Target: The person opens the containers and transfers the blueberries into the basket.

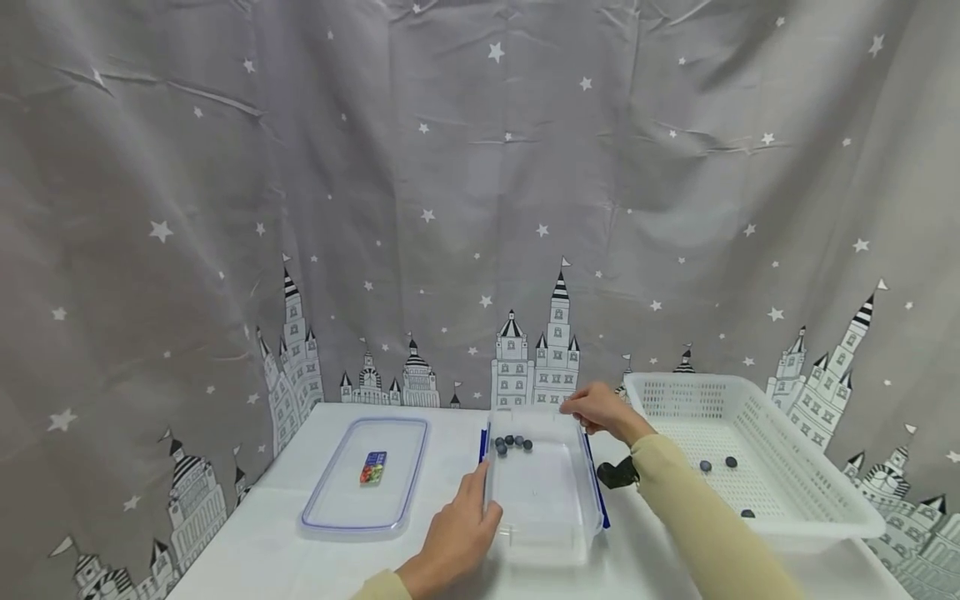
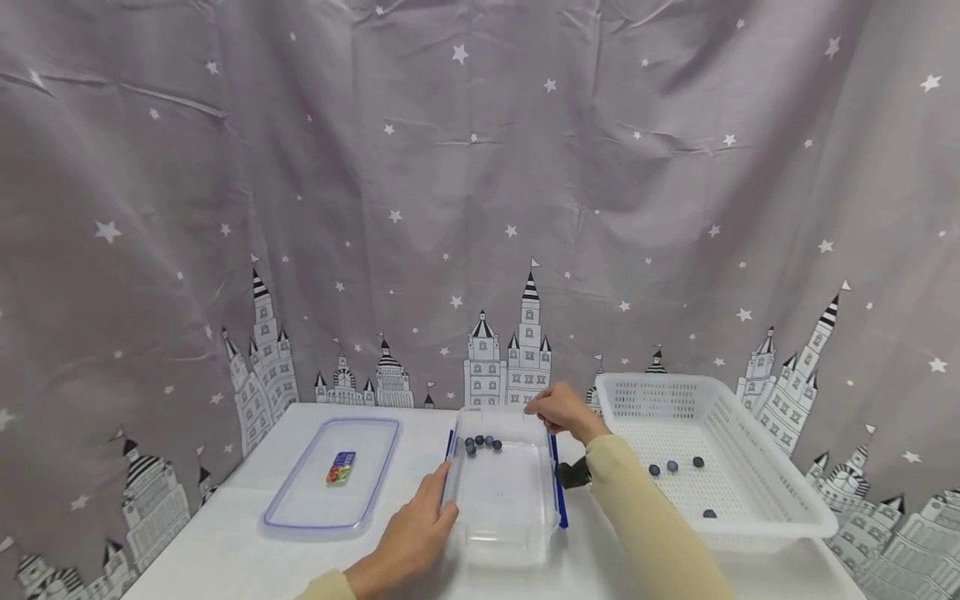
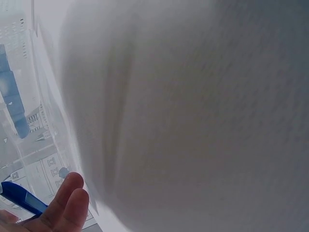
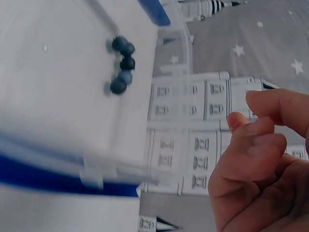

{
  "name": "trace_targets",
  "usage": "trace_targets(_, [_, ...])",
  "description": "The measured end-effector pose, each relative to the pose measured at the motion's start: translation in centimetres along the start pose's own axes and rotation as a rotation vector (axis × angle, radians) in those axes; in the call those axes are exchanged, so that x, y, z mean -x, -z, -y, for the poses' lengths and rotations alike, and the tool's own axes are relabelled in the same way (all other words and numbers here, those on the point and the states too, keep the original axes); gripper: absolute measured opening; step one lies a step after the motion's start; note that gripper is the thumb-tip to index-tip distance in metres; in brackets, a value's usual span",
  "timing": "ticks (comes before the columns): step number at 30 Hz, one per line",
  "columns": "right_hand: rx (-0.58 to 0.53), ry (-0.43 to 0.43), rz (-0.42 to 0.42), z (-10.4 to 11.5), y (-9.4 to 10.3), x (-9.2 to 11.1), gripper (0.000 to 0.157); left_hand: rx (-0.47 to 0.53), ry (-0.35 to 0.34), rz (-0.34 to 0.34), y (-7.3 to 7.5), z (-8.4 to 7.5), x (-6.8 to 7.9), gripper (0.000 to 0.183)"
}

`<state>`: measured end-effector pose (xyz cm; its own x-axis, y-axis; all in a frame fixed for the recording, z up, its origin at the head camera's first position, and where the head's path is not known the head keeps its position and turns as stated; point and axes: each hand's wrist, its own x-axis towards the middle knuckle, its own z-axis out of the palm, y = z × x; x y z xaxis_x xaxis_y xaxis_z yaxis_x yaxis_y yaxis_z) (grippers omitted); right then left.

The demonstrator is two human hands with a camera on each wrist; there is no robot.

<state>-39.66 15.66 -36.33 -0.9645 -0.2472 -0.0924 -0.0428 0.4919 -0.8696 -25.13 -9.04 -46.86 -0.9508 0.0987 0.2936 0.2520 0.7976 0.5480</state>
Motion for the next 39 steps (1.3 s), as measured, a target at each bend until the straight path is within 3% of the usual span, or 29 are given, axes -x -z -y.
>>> trace_targets(15, [-0.066, -0.029, 0.024, -0.5, -5.1, -1.6, 0.013, 0.01, 0.052, 0.016, -0.8, -0.2, 0.2, 0.064])
trace_targets(21, [-0.116, -0.06, -0.022, -0.7, -6.7, -2.2, 0.018, -0.001, 0.067, 0.029, -0.6, -0.4, 0.3, 0.064])
trace_targets(35, [-0.128, -0.118, -0.145, -1.6, -8.3, -2.6, 0.022, -0.009, 0.034, 0.006, -0.6, -0.6, 0.2, 0.066])
trace_targets(39, [-0.129, -0.132, -0.156, -2.1, -8.5, -3.0, 0.014, -0.003, 0.013, 0.009, -0.4, -0.6, 0.2, 0.065])
